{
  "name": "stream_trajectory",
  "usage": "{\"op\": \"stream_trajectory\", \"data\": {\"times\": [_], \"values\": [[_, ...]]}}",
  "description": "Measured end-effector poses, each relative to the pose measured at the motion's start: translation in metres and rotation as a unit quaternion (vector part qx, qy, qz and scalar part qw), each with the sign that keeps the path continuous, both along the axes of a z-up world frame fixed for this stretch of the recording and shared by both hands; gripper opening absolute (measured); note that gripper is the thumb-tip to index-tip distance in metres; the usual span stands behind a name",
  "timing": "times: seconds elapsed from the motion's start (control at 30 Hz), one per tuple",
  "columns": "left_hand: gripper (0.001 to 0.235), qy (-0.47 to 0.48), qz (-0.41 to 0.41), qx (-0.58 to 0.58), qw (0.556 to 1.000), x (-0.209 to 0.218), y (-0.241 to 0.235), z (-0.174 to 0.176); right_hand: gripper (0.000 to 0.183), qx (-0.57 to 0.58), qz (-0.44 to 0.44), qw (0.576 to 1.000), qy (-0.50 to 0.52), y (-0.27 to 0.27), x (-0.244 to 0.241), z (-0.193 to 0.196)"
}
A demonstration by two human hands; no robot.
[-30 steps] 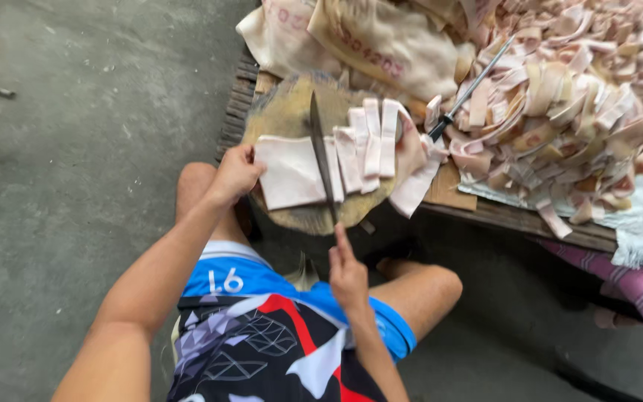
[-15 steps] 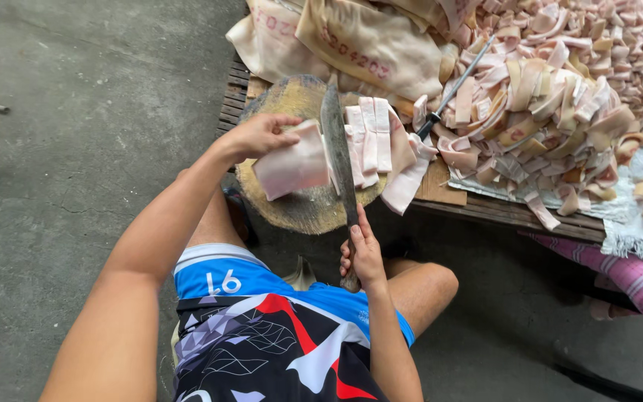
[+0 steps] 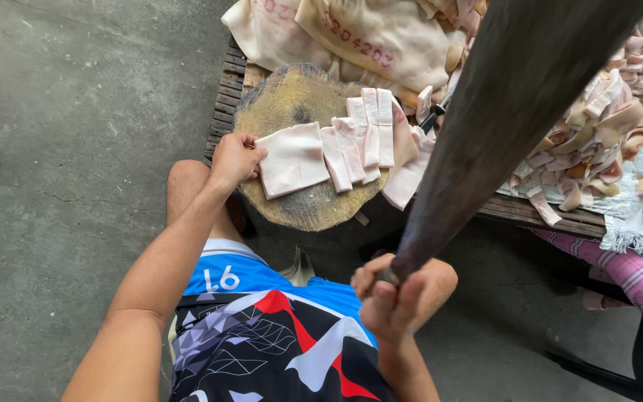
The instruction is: The person cuts a large piece of pork skin into smaller strips using a machete on a wooden chopping block. They repeatedly slice the skin, gather the cut pieces, and place them onto a nearby pile.
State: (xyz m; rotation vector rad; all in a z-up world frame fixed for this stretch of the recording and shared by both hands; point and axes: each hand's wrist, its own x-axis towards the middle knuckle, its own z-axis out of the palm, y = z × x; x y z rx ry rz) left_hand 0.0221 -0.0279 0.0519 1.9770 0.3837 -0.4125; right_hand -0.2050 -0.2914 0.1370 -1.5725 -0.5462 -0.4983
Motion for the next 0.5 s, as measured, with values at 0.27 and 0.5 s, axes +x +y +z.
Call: {"op": "stream_trajectory", "data": {"times": [0.27,0.5], "values": [[0.026,-0.004,0.008,-0.005,1.0,-0.004,0.0,-0.013,0.057,-0.277,-0.15,0.905,0.284,0.025,0.006,-0.119],[0.027,0.001,-0.022,-0.051,0.998,0.0,0.008,-0.02,0.057,-0.114,-0.108,0.882,0.445,0.019,0.013,-0.061]]}}
